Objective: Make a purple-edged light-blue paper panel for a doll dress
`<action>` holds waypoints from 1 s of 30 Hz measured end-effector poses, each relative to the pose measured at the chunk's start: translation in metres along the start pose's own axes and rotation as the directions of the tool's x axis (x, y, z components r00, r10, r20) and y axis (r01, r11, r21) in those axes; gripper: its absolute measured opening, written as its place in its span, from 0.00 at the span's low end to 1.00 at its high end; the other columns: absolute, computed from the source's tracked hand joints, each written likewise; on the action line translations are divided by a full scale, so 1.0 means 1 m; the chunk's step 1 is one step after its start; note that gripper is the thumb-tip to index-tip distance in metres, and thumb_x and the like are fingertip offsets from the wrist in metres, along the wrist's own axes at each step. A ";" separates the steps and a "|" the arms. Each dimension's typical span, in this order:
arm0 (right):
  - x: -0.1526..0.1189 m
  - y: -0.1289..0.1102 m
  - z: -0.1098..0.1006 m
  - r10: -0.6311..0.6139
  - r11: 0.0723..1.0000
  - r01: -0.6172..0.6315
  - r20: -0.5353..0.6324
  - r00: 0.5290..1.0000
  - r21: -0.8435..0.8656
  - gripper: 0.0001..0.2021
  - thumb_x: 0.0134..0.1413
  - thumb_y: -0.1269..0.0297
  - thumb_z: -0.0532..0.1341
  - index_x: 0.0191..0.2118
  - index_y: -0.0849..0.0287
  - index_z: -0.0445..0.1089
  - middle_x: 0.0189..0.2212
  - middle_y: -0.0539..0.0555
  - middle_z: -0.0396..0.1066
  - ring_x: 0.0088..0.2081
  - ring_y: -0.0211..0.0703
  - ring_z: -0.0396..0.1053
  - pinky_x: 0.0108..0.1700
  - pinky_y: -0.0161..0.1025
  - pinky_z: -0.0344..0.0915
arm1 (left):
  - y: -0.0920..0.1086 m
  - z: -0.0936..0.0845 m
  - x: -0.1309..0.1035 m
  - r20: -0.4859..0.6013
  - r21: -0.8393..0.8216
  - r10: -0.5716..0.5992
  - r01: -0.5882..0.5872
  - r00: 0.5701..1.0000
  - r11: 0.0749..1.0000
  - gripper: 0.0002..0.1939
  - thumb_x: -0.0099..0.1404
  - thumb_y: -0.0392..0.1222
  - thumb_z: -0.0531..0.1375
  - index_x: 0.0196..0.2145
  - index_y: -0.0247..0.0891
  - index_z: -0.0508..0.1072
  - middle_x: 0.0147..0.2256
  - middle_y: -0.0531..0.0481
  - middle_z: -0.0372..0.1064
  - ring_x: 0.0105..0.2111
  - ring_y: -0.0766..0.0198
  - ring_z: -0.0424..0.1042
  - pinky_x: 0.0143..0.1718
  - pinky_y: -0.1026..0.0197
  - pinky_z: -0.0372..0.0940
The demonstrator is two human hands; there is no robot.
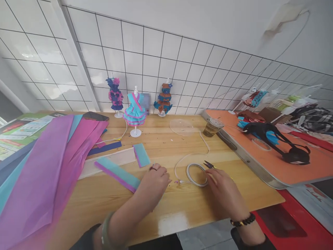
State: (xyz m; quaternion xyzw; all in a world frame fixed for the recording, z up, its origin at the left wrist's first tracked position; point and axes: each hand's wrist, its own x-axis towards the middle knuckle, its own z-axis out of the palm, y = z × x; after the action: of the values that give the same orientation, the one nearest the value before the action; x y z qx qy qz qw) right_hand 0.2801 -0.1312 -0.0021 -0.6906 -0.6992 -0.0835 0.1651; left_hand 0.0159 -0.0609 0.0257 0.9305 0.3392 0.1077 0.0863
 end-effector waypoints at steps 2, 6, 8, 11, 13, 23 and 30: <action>-0.004 0.024 0.005 0.086 0.989 -0.091 -0.047 0.995 -0.118 0.13 0.58 0.66 0.49 0.43 0.63 0.67 0.40 0.61 0.71 0.42 0.49 0.69 0.44 0.47 0.65 | 0.006 0.011 0.013 -0.005 -0.010 0.103 -0.103 0.995 0.995 0.11 0.66 0.36 0.48 0.40 0.37 0.69 0.44 0.44 0.67 0.46 0.58 0.62 0.46 0.54 0.58; -0.011 0.056 0.015 0.126 0.974 -0.129 -0.028 0.992 -0.189 0.14 0.54 0.72 0.48 0.43 0.64 0.67 0.38 0.63 0.73 0.39 0.50 0.70 0.40 0.46 0.67 | 0.005 0.029 0.031 -0.005 0.071 0.139 -0.138 0.990 0.988 0.10 0.65 0.37 0.51 0.41 0.38 0.69 0.55 0.42 0.57 0.57 0.51 0.52 0.53 0.47 0.51; -0.013 0.063 0.016 0.121 0.976 -0.120 -0.006 0.993 -0.181 0.14 0.53 0.73 0.49 0.41 0.63 0.68 0.35 0.62 0.74 0.38 0.49 0.71 0.40 0.45 0.67 | 0.002 0.033 0.034 0.002 0.078 0.137 -0.136 0.991 0.988 0.09 0.64 0.38 0.52 0.34 0.37 0.71 0.54 0.42 0.58 0.57 0.50 0.51 0.54 0.47 0.50; -0.010 0.063 0.010 0.149 0.975 -0.146 0.009 0.989 -0.167 0.15 0.53 0.74 0.47 0.43 0.65 0.67 0.34 0.62 0.73 0.35 0.50 0.71 0.36 0.44 0.67 | -0.002 0.033 0.035 -0.014 0.075 0.139 -0.138 0.990 0.988 0.09 0.64 0.37 0.52 0.33 0.35 0.71 0.54 0.41 0.59 0.58 0.50 0.51 0.54 0.48 0.50; -0.004 0.054 -0.001 0.151 0.981 -0.145 0.033 0.988 -0.132 0.17 0.55 0.72 0.46 0.46 0.64 0.65 0.36 0.61 0.73 0.35 0.47 0.72 0.34 0.41 0.67 | -0.005 0.032 0.034 -0.023 0.072 0.138 -0.136 0.990 0.988 0.09 0.64 0.37 0.51 0.33 0.34 0.70 0.53 0.41 0.59 0.58 0.50 0.52 0.54 0.49 0.51; 0.039 -0.039 -0.060 -0.099 0.993 0.064 0.420 0.902 0.095 0.16 0.58 0.52 0.50 0.35 0.54 0.71 0.28 0.53 0.73 0.29 0.43 0.70 0.29 0.35 0.58 | -0.008 0.022 0.028 -0.042 0.083 0.162 -0.159 0.986 0.984 0.10 0.62 0.27 0.49 0.37 0.35 0.68 0.54 0.42 0.59 0.58 0.53 0.51 0.55 0.52 0.52; 0.081 -0.049 -0.058 -0.258 0.944 0.329 0.564 0.784 -0.026 0.19 0.57 0.50 0.51 0.31 0.54 0.74 0.23 0.52 0.73 0.25 0.41 0.67 0.23 0.34 0.49 | -0.004 0.013 0.027 -0.050 0.138 0.201 -0.192 0.978 0.972 0.10 0.63 0.28 0.49 0.37 0.34 0.68 0.54 0.42 0.59 0.58 0.52 0.52 0.54 0.50 0.51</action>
State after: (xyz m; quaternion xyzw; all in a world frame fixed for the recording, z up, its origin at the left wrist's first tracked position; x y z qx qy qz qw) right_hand 0.2391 -0.0769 0.0858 -0.5764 -0.8091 0.0525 -0.1020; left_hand 0.0365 -0.0413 0.0164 0.9593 0.2544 0.1223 0.0023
